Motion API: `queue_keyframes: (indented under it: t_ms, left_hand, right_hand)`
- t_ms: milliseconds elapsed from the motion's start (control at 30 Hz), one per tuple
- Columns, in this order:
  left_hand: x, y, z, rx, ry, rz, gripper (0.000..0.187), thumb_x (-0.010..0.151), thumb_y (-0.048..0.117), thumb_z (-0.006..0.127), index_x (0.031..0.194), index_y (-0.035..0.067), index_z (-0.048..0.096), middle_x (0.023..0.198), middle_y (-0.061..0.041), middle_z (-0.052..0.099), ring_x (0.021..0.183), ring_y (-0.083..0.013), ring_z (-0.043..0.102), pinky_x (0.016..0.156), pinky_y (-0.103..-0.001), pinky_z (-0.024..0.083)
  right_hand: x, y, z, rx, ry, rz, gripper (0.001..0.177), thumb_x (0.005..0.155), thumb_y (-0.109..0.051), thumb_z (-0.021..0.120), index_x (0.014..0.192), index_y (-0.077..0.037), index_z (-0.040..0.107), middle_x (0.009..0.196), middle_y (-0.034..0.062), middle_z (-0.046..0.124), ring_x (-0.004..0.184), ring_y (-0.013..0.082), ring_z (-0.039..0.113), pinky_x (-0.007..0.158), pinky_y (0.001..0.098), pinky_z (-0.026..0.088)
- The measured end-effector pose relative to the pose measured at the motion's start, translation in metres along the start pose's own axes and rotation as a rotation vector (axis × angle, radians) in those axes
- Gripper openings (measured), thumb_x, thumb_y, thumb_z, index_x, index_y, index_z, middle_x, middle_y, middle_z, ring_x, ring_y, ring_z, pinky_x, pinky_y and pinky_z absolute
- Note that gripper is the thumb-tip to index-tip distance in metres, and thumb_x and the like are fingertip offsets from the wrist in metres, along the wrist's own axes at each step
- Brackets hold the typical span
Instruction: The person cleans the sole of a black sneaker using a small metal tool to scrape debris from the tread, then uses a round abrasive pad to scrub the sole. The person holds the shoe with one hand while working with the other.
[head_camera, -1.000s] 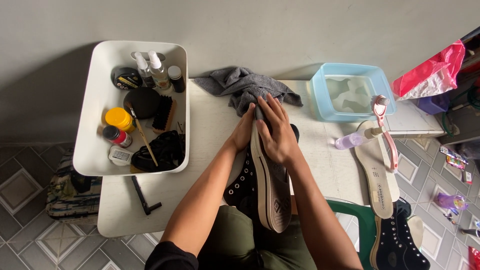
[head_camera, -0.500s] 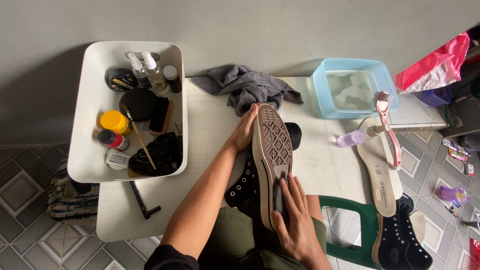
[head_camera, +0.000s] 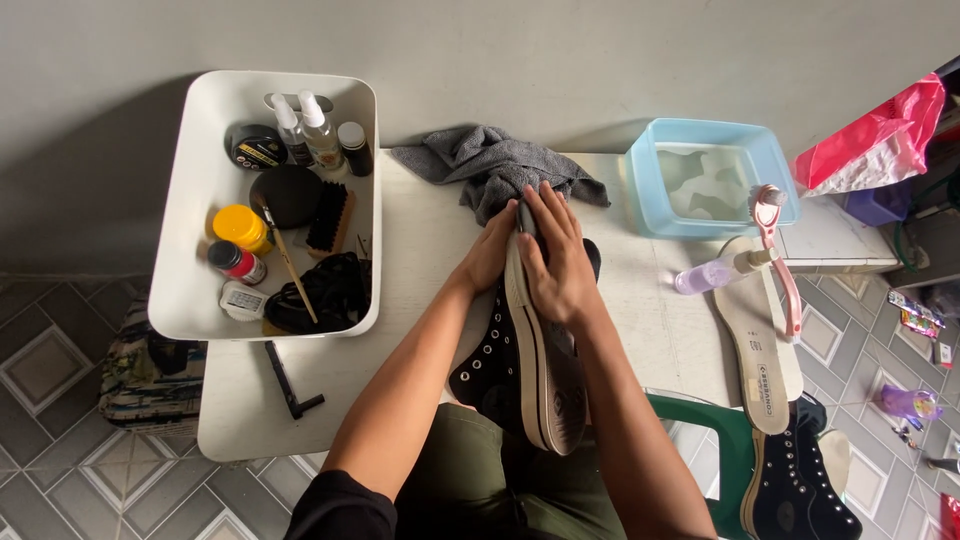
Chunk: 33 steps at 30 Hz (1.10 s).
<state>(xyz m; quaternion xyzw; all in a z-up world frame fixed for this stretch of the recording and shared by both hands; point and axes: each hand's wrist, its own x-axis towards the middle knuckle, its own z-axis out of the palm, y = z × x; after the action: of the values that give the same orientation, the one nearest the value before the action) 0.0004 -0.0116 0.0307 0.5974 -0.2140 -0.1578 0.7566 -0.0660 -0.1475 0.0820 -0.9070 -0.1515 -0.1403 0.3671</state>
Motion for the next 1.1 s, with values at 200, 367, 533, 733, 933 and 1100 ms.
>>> queue_keyframes:
  t_ms: [200, 367, 533, 733, 933, 1100]
  left_hand:
    - [0.012, -0.103, -0.036, 0.007, -0.035, 0.034, 0.057, 0.115, 0.043, 0.029, 0.143, 0.002, 0.057, 0.148, -0.023, 0.052, 0.142, -0.0375, 0.043, 0.124, -0.056, 0.025]
    - [0.002, -0.041, -0.010, -0.016, -0.049, 0.100, 0.059, 0.114, 0.042, 0.031, 0.139, -0.004, 0.057, 0.142, -0.028, 0.055, 0.140, -0.0390, 0.045, 0.123, -0.056, 0.025]
    - [-0.002, -0.018, 0.000, -0.059, -0.054, 0.139, 0.057, 0.114, 0.040, 0.030, 0.136, -0.003, 0.060, 0.139, -0.027, 0.057, 0.138, -0.0381, 0.047, 0.123, -0.058, 0.026]
    - [0.006, -0.036, -0.001, -0.042, -0.005, 0.114, 0.055, 0.115, 0.038, 0.032, 0.139, -0.004, 0.059, 0.144, -0.027, 0.054, 0.141, -0.0398, 0.044, 0.124, -0.057, 0.025]
    - [-0.010, 0.042, 0.016, -0.004, 0.066, -0.126, 0.076, 0.109, 0.057, 0.030, 0.153, -0.004, 0.041, 0.156, -0.029, 0.042, 0.150, -0.0422, 0.032, 0.127, -0.058, 0.019]
    - [-0.015, 0.004, 0.000, 0.142, 0.052, -0.004, 0.060, 0.114, 0.035, 0.027, 0.146, -0.012, 0.046, 0.148, -0.041, 0.044, 0.142, -0.0525, 0.036, 0.125, -0.060, 0.021]
  right_hand:
    - [-0.047, -0.034, -0.021, -0.013, -0.004, 0.125, 0.057, 0.103, -0.031, 0.046, 0.156, -0.009, 0.045, 0.161, 0.0233, 0.038, 0.150, 0.0492, 0.028, 0.122, 0.0580, 0.022]
    - [-0.142, -0.065, -0.025, -0.027, -0.032, 0.214, 0.065, 0.098, -0.029, 0.048, 0.158, -0.007, 0.039, 0.166, 0.0242, 0.028, 0.153, 0.0494, 0.020, 0.120, 0.0583, 0.020]
    - [-0.188, -0.074, -0.010, -0.049, 0.010, 0.283, 0.067, 0.098, -0.029, 0.046, 0.160, -0.006, 0.036, 0.169, 0.0244, 0.021, 0.154, 0.0483, 0.016, 0.119, 0.0574, 0.019]
    - [-0.082, -0.065, -0.009, -0.065, 0.030, 0.088, 0.058, 0.106, -0.020, 0.047, 0.159, -0.001, 0.035, 0.168, 0.0291, 0.018, 0.154, 0.0518, 0.010, 0.122, 0.0609, 0.015]
    - [0.007, 0.003, -0.001, 0.050, 0.023, -0.072, 0.058, 0.106, -0.036, 0.046, 0.153, -0.003, 0.048, 0.156, 0.0272, 0.044, 0.150, 0.0455, 0.034, 0.126, 0.0538, 0.020]
    - [-0.035, -0.045, -0.022, -0.010, 0.013, -0.005, 0.054, 0.104, -0.028, 0.043, 0.153, -0.006, 0.047, 0.159, 0.0244, 0.040, 0.152, 0.0436, 0.030, 0.126, 0.0532, 0.018]
